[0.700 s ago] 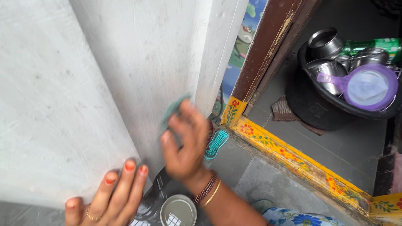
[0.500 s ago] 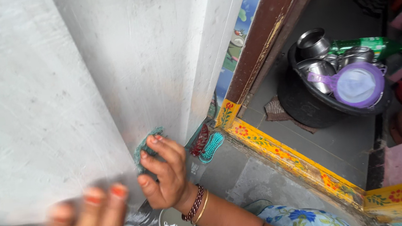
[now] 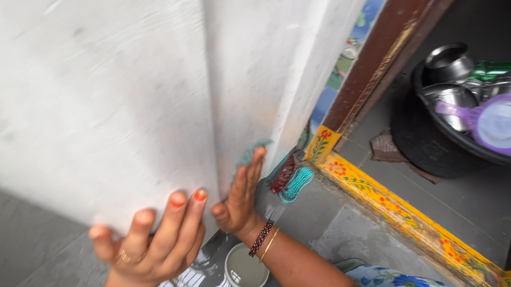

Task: The person scrubs a white wall with a green sponge, repeatedly dipping it into a small metal bowl of water on the floor. The person holds the wall with one hand and scrubs with the other, working on the lower section near a colorful painted border.

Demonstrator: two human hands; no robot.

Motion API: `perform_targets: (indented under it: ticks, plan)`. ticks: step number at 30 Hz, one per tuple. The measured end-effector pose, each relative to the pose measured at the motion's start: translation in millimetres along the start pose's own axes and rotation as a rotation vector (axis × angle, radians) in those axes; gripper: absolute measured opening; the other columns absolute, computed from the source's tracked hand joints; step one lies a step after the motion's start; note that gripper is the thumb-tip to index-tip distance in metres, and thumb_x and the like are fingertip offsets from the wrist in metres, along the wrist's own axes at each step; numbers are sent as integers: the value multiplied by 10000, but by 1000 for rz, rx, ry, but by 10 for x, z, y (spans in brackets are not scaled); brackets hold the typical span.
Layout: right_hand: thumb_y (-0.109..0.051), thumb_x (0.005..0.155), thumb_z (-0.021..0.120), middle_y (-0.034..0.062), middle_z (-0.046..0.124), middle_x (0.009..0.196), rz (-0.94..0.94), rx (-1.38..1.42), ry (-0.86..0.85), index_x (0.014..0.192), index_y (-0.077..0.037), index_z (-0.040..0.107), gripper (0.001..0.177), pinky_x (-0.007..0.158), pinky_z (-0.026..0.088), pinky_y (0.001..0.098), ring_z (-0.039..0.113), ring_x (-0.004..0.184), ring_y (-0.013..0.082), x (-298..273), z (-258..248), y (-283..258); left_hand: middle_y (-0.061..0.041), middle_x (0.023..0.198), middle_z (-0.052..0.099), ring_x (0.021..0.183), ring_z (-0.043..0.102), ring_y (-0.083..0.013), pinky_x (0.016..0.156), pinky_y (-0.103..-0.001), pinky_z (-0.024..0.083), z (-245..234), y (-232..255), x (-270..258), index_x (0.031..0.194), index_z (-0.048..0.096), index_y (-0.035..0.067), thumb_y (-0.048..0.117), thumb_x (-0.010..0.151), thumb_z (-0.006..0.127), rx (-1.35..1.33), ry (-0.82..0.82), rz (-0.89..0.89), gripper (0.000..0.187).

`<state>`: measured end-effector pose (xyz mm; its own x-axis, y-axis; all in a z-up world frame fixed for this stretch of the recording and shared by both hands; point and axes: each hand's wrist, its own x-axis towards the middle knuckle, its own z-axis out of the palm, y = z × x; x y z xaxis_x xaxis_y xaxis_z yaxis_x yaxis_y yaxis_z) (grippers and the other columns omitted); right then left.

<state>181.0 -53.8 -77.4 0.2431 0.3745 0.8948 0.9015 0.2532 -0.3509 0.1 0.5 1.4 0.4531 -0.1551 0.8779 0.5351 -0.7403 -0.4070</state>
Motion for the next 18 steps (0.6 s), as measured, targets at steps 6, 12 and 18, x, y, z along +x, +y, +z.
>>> perform_targets:
  ticks: [6,12,18]
  plan:
    - [-662,1080,277,206,-103,1746,58,28,-42,1681,-123,-39,867,1349,-68,585,-110,1645,391,-185,-59,-49,-7,1586,508,1593,199,-290,1298,-600,61,-111,16,98,1414,745,268,344,1086,593,5,-54,-9,370]
    - [-787,1026,220,159,-50,1727,77,-105,29,1680,-146,-3,943,1317,-11,522,-50,1606,333,1037,-473,-58,-6,1605,481,1600,186,-292,1301,-603,75,-119,33,93,1457,705,269,321,1082,589,50,-51,-7,395]
    - [-782,1023,226,55,-67,1710,37,-130,94,1663,-229,13,872,1358,-18,420,-59,1611,220,1479,-541,86,-6,1621,460,1611,164,-292,1308,-600,60,-103,17,87,1472,686,267,310,1089,570,47,-58,0,402]
